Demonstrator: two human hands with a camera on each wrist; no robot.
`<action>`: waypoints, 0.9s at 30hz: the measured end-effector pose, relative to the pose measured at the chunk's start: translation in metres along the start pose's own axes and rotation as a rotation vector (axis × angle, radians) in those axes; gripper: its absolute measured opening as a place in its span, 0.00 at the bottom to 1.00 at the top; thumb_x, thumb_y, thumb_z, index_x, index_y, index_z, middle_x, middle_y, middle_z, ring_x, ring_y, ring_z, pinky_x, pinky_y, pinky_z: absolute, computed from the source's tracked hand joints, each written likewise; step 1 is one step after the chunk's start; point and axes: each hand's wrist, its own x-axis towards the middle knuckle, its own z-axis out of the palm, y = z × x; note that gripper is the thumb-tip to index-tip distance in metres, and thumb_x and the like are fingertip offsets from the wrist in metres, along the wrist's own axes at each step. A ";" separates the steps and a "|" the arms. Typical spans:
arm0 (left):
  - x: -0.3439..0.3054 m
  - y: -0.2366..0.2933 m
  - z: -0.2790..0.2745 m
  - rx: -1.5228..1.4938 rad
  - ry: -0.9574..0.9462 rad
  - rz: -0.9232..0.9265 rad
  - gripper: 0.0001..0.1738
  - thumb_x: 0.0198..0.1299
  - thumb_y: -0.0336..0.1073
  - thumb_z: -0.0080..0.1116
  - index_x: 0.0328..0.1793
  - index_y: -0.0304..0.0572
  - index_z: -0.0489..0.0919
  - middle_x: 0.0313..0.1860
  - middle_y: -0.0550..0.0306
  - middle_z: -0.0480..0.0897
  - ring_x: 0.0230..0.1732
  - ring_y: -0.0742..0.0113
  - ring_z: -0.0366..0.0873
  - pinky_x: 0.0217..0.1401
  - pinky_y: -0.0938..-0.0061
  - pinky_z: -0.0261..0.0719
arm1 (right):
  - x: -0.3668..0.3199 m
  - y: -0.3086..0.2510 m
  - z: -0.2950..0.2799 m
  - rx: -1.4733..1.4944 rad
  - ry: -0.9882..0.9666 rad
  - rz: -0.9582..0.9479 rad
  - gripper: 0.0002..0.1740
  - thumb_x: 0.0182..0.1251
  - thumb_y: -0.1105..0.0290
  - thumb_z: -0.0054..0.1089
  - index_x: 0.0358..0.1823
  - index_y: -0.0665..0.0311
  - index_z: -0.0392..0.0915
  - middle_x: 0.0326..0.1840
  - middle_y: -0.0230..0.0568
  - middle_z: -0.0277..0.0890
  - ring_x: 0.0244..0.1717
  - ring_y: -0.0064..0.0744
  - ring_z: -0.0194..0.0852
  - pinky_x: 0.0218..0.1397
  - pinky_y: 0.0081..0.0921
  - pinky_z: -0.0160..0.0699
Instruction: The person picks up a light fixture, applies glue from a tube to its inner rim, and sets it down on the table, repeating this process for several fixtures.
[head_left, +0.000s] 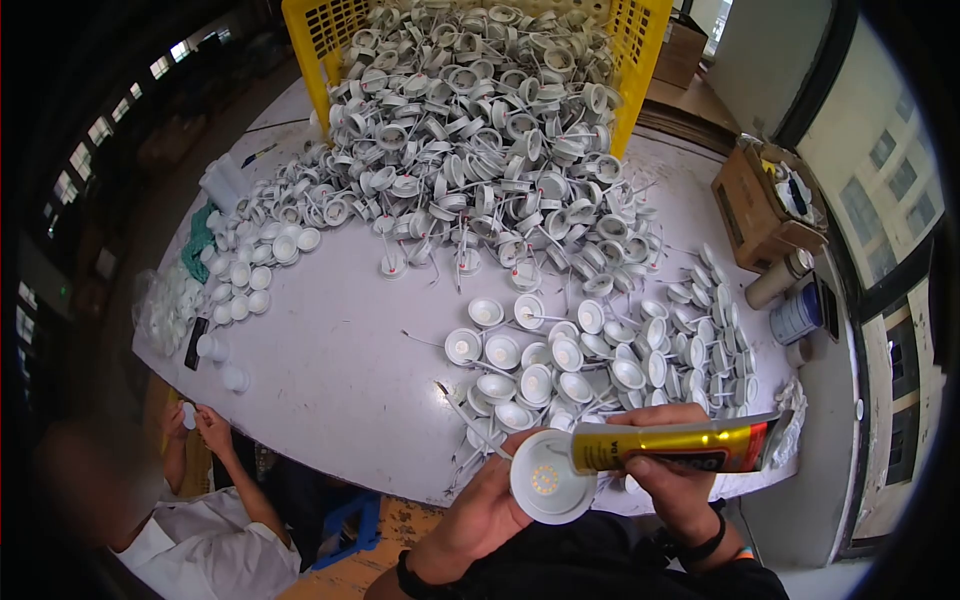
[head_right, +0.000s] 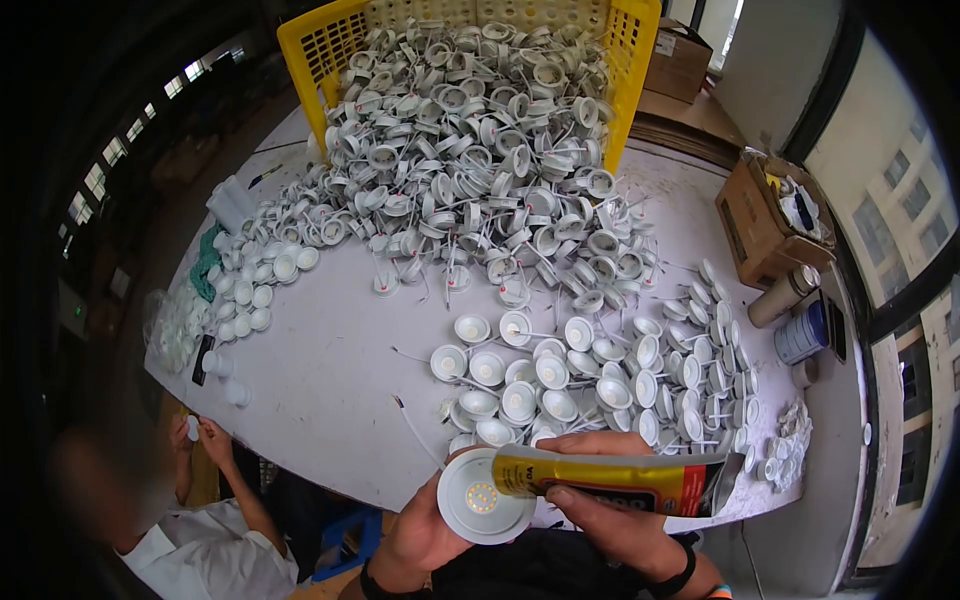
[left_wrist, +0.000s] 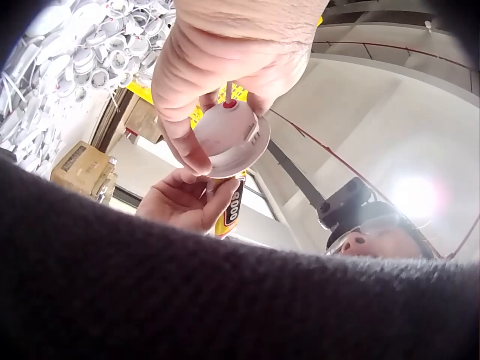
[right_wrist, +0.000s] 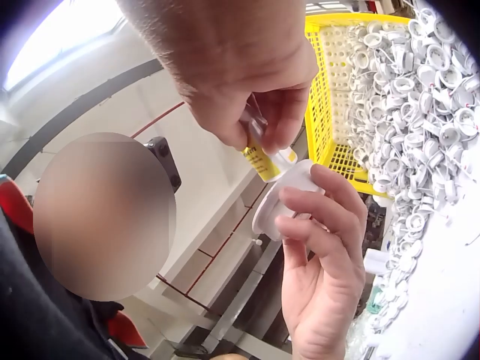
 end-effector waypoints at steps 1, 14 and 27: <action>0.000 0.000 0.000 -0.002 0.000 0.001 0.31 0.58 0.50 0.38 0.62 0.40 0.49 0.58 0.51 0.58 0.59 0.63 0.58 0.59 0.65 0.59 | -0.001 0.000 0.000 0.012 0.013 0.042 0.18 0.46 0.78 0.60 0.39 0.69 0.64 0.39 0.47 0.70 0.43 0.34 0.70 0.47 0.28 0.69; 0.001 -0.004 -0.002 -0.058 -0.039 -0.015 0.30 0.58 0.47 0.40 0.62 0.40 0.48 0.58 0.51 0.58 0.58 0.63 0.60 0.57 0.65 0.63 | -0.001 -0.002 -0.002 -0.152 -0.181 -0.098 0.18 0.46 0.80 0.59 0.41 0.67 0.67 0.41 0.45 0.70 0.44 0.33 0.70 0.47 0.26 0.68; -0.003 0.004 0.001 0.121 0.042 0.263 0.26 0.57 0.43 0.43 0.59 0.42 0.54 0.55 0.50 0.62 0.56 0.60 0.62 0.55 0.61 0.65 | 0.007 -0.033 -0.011 -0.607 -0.263 -0.182 0.16 0.45 0.76 0.61 0.38 0.65 0.72 0.33 0.38 0.74 0.34 0.28 0.75 0.36 0.20 0.73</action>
